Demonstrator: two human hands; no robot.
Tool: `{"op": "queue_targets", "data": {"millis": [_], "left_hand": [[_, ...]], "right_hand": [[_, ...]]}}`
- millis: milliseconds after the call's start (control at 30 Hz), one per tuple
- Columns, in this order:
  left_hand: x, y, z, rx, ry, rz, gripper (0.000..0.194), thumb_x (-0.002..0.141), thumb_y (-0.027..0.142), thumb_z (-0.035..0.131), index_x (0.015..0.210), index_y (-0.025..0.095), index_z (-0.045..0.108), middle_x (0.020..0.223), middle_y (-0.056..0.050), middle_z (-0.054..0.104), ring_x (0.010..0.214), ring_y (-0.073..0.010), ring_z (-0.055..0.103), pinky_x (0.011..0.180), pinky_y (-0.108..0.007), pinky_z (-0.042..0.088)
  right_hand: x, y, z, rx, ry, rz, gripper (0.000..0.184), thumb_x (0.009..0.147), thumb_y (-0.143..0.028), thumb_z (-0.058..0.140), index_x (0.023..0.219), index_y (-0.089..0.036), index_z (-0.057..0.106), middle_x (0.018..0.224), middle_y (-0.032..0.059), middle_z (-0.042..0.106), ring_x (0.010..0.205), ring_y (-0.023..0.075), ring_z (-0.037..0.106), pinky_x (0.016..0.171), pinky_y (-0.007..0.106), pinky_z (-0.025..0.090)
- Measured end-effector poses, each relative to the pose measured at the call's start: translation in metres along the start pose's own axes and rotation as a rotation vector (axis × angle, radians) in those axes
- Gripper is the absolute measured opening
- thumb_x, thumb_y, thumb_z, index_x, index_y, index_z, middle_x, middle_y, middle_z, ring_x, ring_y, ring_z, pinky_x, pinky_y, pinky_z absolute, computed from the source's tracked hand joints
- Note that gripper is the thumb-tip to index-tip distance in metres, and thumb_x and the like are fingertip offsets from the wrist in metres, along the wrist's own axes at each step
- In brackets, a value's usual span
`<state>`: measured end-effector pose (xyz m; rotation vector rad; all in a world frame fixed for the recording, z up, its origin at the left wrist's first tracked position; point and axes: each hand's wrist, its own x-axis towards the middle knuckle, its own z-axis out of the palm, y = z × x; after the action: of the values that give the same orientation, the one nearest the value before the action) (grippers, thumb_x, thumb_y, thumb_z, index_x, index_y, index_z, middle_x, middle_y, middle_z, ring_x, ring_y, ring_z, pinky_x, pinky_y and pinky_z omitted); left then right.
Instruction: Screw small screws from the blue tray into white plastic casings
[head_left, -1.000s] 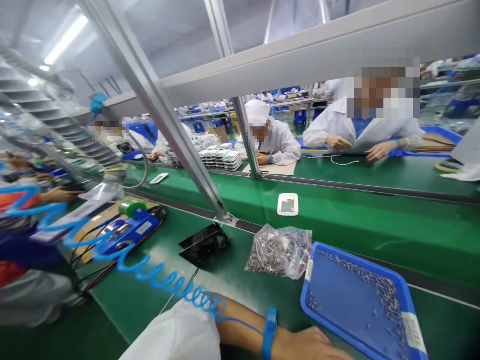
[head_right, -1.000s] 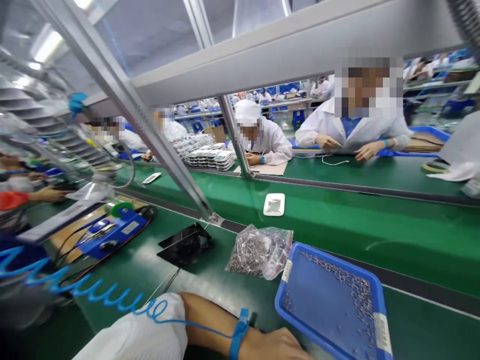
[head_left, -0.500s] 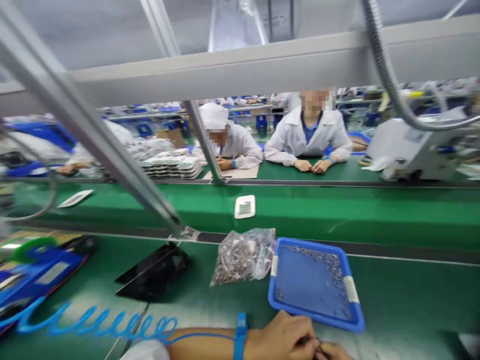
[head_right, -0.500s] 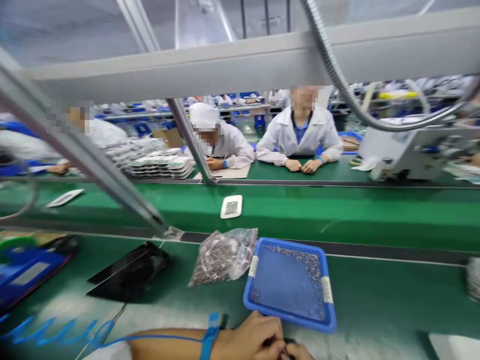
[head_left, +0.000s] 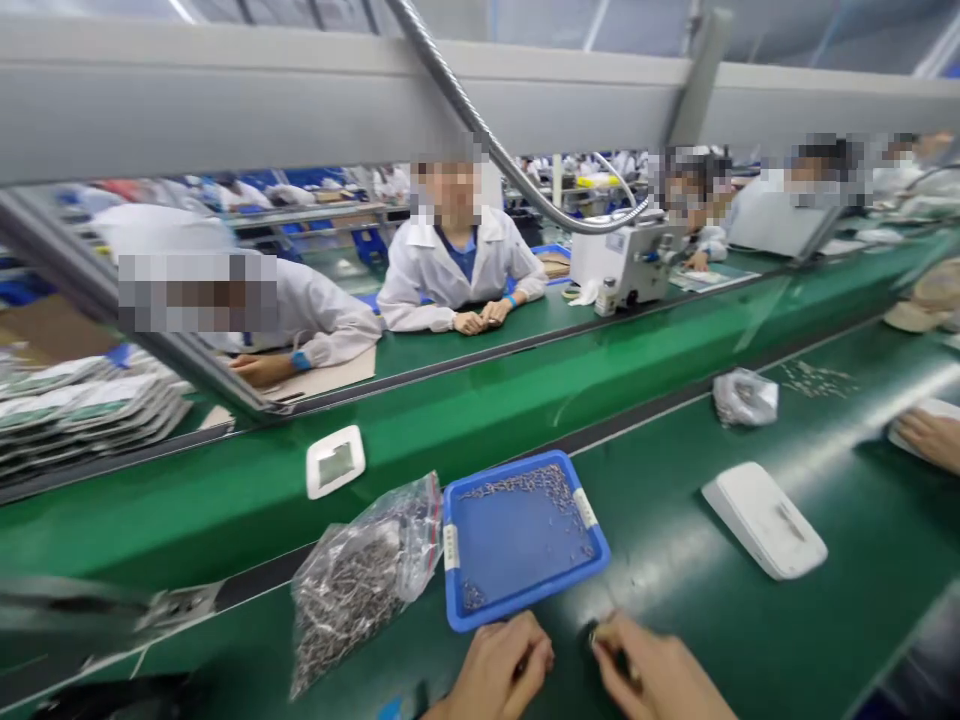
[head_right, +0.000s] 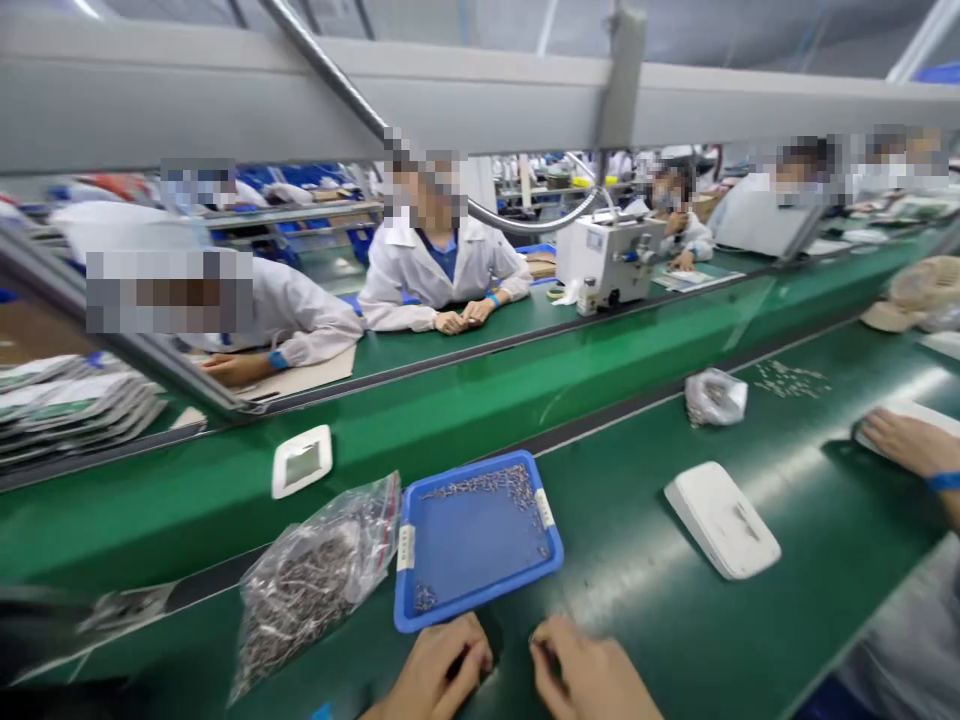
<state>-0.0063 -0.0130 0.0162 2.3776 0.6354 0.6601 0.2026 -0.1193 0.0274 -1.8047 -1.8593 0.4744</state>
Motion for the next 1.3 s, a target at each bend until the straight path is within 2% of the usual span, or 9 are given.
{"op": "queue_targets", "data": {"millis": [133, 267, 367, 500, 600, 767, 900, 1100, 1300], "left_hand": [[-0.002, -0.008, 0.008, -0.058, 0.059, 0.167, 0.032, 0.106, 0.031, 0.032, 0.088, 0.022, 0.058, 0.073, 0.002, 0.067, 0.062, -0.0112, 0.064, 0.058, -0.021, 0.048], [-0.004, -0.010, 0.014, -0.068, 0.040, 0.244, 0.023, 0.105, 0.029, 0.039, 0.105, 0.025, 0.061, 0.081, 0.000, 0.070, 0.069, -0.0130, 0.069, 0.062, -0.022, 0.053], [-0.003, -0.001, 0.006, 0.013, 0.062, 0.304, 0.026, 0.106, 0.027, 0.037, 0.111, 0.024, 0.062, 0.091, -0.002, 0.073, 0.077, -0.0133, 0.071, 0.070, -0.022, 0.056], [-0.003, 0.014, -0.007, 0.168, 0.051, 0.391, 0.030, 0.106, 0.023, 0.035, 0.112, 0.023, 0.065, 0.098, -0.004, 0.073, 0.086, -0.0145, 0.072, 0.075, -0.023, 0.058], [-0.009, 0.019, -0.011, 0.182, -0.009, 0.358, 0.025, 0.104, 0.021, 0.043, 0.117, 0.021, 0.064, 0.104, -0.006, 0.071, 0.093, -0.0168, 0.070, 0.081, -0.027, 0.059], [-0.016, 0.019, -0.006, 0.193, -0.073, 0.378, 0.024, 0.101, 0.017, 0.051, 0.123, 0.016, 0.060, 0.109, -0.009, 0.070, 0.099, -0.0191, 0.069, 0.087, -0.032, 0.058], [-0.015, 0.025, 0.000, 0.162, -0.108, 0.322, 0.032, 0.102, 0.025, 0.050, 0.132, 0.016, 0.053, 0.114, -0.012, 0.068, 0.113, -0.0237, 0.065, 0.094, -0.038, 0.057], [-0.013, 0.031, 0.008, 0.226, -0.197, 0.111, 0.076, 0.098, 0.051, 0.051, 0.151, 0.003, 0.026, 0.148, -0.026, 0.044, 0.145, -0.0392, 0.033, 0.116, -0.059, 0.035], [-0.012, 0.032, 0.008, 0.168, -0.279, -0.014, 0.066, 0.102, 0.049, 0.041, 0.149, 0.004, 0.034, 0.153, -0.022, 0.040, 0.148, -0.0351, 0.029, 0.124, -0.055, 0.021]], "right_hand": [[-0.009, 0.035, -0.044, -0.118, 0.333, 0.234, 0.031, 0.103, -0.034, 0.035, 0.114, -0.017, 0.059, 0.099, 0.0105, 0.074, 0.055, 0.0135, 0.067, 0.053, 0.022, 0.051], [-0.021, 0.076, -0.063, -0.441, 0.553, 0.484, 0.048, 0.102, -0.037, 0.031, 0.135, -0.008, 0.048, 0.099, 0.0156, 0.074, 0.047, 0.0184, 0.063, 0.041, 0.028, 0.041], [-0.033, 0.082, -0.051, -0.505, 0.470, 0.571, 0.044, 0.101, -0.034, 0.027, 0.119, -0.007, 0.057, 0.096, 0.0164, 0.074, 0.046, 0.0221, 0.064, 0.040, 0.030, 0.036], [-0.048, 0.057, -0.036, -0.451, 0.452, 0.562, 0.037, 0.103, -0.036, 0.030, 0.106, -0.012, 0.058, 0.102, 0.0141, 0.074, 0.057, 0.0222, 0.069, 0.046, 0.029, 0.042], [-0.043, 0.053, -0.050, -0.565, 0.512, 0.649, 0.040, 0.103, -0.035, 0.032, 0.122, -0.007, 0.054, 0.124, 0.0211, 0.066, 0.064, 0.0220, 0.071, 0.047, 0.029, 0.043], [-0.030, 0.078, -0.080, -0.663, 0.331, 0.737, 0.045, 0.099, -0.025, 0.029, 0.131, -0.002, 0.048, 0.128, 0.0285, 0.061, 0.057, 0.0204, 0.065, 0.048, 0.030, 0.041], [-0.041, 0.040, -0.074, -0.358, 0.169, 0.714, 0.031, 0.101, -0.031, 0.036, 0.115, -0.009, 0.054, 0.095, 0.0171, 0.072, 0.060, 0.0209, 0.066, 0.056, 0.028, 0.045], [-0.042, -0.050, -0.045, 0.411, -0.181, 0.459, 0.023, 0.102, -0.038, 0.047, 0.114, -0.022, 0.058, 0.119, 0.0045, 0.071, 0.081, 0.0124, 0.070, 0.072, 0.023, 0.052], [-0.030, -0.067, -0.033, 0.206, -0.226, 0.349, 0.025, 0.102, -0.033, 0.047, 0.121, -0.021, 0.059, 0.108, 0.0020, 0.073, 0.063, 0.0089, 0.063, 0.064, 0.022, 0.046]]}}
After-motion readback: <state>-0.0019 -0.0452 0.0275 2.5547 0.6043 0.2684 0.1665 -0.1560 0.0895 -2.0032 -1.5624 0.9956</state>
